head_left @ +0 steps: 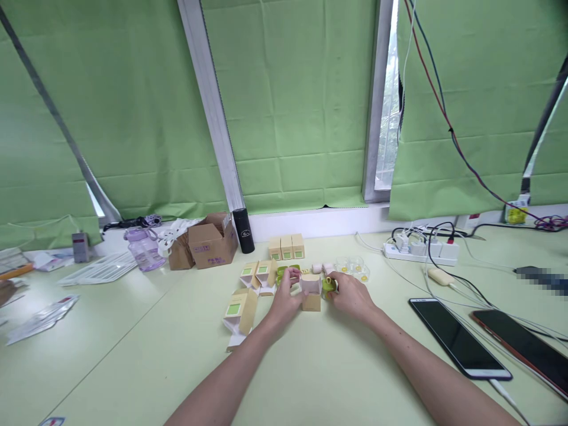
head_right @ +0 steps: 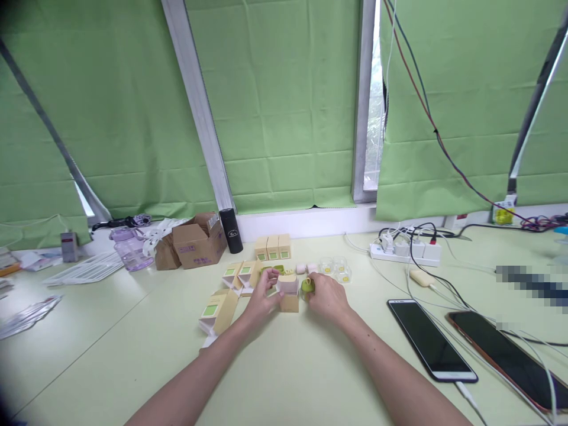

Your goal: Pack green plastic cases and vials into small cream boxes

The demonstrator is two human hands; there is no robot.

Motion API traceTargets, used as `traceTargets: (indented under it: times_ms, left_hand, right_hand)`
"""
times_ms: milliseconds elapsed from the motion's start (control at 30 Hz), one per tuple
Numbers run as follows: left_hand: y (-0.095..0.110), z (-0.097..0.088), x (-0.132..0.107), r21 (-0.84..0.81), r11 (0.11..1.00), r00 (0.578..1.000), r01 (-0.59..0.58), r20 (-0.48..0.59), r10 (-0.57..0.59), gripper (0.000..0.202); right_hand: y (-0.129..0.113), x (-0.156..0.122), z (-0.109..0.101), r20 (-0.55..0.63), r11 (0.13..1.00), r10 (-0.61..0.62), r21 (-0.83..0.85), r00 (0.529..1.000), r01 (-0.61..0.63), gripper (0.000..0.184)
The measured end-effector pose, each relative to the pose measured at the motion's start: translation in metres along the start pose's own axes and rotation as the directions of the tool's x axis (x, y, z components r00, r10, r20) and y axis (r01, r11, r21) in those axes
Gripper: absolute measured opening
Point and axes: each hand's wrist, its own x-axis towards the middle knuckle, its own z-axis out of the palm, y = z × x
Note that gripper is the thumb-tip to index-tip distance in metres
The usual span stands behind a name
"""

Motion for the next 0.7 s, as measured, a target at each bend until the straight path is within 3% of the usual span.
traceTargets:
  times_ms: [167,300,500,700]
  left_hand:
    - [0.0031,0.0013,0.0044,-0.036,0.998,0.998,-0.052,-0.031,0.05,0.026]
    - [0.0054,0.0031,0.0057,0.037,0.998,0.995,-0.05,-0.085,0.053,0.014]
    - [0.0064,0.0018,0.0067,0.072,0.997,0.997,-0.012,-0.07,0.017,0.014]
    - [0.0014,0.0006,0.0105,-0.074,0.993,0.992,0.088,-0.079,-0.093,0.029]
  right_hand:
    - [0.0006,0.0,0.0004,-0.004,1.0,-0.007,0.001,1.0,0.007,0.032]
    - [0.0007,0.0002,0.0006,0.001,1.0,-0.006,-0.005,1.0,0.006,0.033]
    - [0.0013,0.0012,0.0009,0.014,1.0,0.008,0.004,1.0,-0.008,0.033]
    - [0.0049,0.0026,0.0029,0.008,0.998,-0.019,0.054,1.0,0.019,0.033]
